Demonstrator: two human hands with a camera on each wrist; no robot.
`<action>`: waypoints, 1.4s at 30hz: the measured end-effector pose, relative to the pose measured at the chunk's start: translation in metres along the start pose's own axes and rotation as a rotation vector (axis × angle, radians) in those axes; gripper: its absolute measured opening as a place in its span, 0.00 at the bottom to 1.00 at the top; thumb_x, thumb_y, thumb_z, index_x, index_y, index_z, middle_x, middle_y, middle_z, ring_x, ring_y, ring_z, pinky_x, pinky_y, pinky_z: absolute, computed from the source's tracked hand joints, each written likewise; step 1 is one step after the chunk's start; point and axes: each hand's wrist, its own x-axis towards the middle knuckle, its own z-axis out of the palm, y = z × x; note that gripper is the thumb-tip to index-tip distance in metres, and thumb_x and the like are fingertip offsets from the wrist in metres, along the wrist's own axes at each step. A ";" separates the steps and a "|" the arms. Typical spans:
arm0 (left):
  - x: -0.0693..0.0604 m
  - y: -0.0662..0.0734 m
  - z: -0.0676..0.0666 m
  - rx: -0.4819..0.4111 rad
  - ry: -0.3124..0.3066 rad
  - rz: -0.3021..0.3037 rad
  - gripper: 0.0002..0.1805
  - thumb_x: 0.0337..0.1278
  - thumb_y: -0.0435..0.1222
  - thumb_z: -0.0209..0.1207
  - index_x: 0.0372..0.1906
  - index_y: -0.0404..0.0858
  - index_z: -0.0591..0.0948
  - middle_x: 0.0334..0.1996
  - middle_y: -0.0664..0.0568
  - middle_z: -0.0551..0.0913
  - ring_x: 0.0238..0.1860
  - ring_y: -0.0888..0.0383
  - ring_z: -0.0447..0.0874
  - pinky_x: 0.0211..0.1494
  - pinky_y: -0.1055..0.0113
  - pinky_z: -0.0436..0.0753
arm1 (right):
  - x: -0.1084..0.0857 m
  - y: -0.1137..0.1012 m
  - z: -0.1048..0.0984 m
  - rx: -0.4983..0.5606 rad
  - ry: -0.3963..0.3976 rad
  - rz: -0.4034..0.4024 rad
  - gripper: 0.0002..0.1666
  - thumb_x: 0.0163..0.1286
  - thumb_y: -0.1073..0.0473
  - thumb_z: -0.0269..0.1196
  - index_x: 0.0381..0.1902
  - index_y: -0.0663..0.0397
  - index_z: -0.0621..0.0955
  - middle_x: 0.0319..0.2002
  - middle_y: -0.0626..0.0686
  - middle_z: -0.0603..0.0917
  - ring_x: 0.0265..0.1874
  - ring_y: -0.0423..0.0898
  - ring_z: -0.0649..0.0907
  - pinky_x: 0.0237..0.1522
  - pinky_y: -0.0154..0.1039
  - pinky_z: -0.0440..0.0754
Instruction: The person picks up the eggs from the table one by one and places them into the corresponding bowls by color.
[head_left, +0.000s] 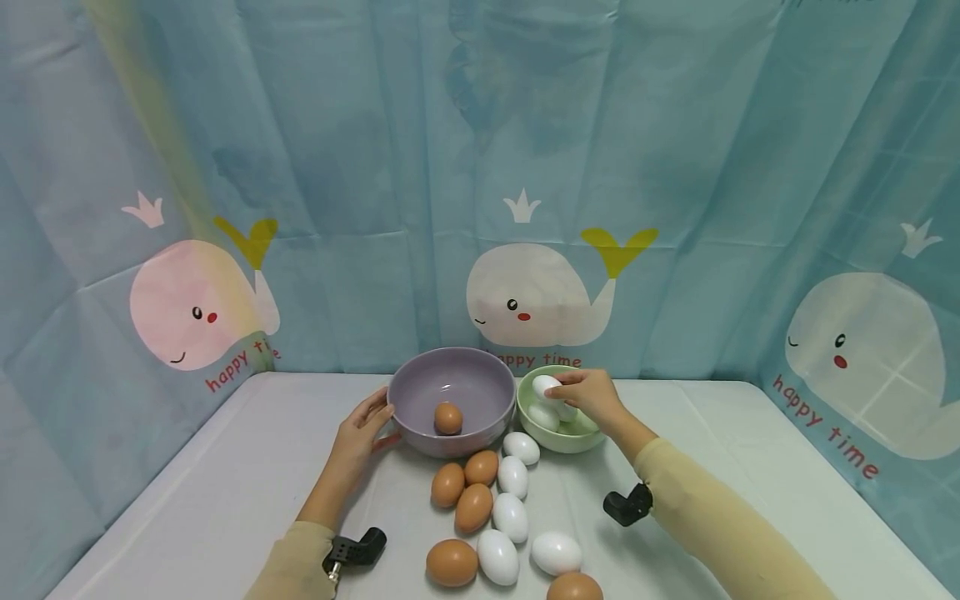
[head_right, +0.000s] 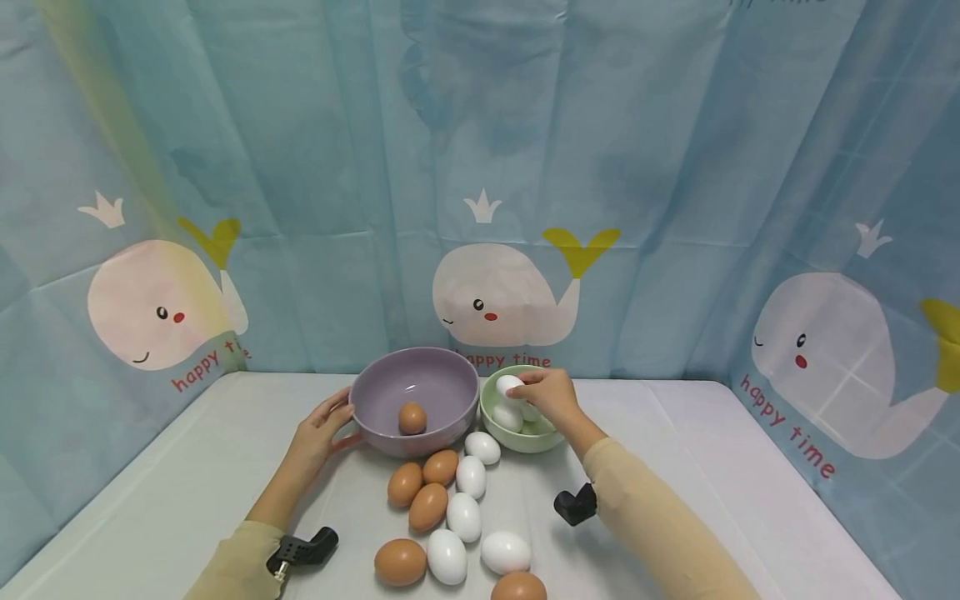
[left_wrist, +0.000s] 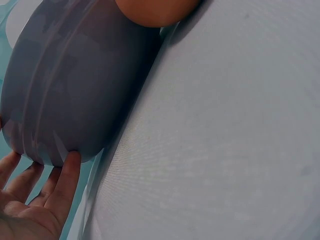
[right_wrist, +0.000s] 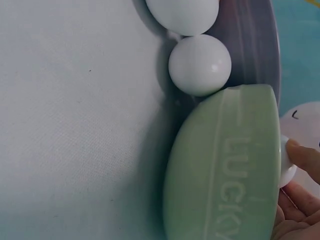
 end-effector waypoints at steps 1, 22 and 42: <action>0.000 0.000 0.000 0.000 0.000 -0.002 0.31 0.76 0.40 0.51 0.77 0.39 0.59 0.77 0.44 0.60 0.76 0.50 0.61 0.58 0.64 0.87 | 0.001 0.000 0.000 -0.006 0.006 0.001 0.24 0.61 0.58 0.72 0.54 0.62 0.84 0.60 0.61 0.82 0.59 0.56 0.81 0.57 0.43 0.86; 0.000 -0.001 0.001 -0.001 0.002 -0.007 0.30 0.76 0.39 0.51 0.77 0.40 0.59 0.77 0.44 0.60 0.76 0.51 0.62 0.58 0.64 0.86 | 0.003 -0.003 0.006 -0.112 0.035 -0.034 0.24 0.59 0.57 0.74 0.52 0.59 0.85 0.55 0.60 0.85 0.47 0.52 0.85 0.47 0.41 0.87; 0.000 0.001 0.001 0.009 0.007 -0.009 0.31 0.76 0.40 0.51 0.77 0.41 0.59 0.77 0.45 0.60 0.75 0.50 0.62 0.59 0.63 0.86 | 0.008 0.001 0.007 -0.342 -0.022 -0.144 0.22 0.58 0.58 0.74 0.51 0.59 0.86 0.50 0.58 0.88 0.51 0.53 0.85 0.54 0.48 0.85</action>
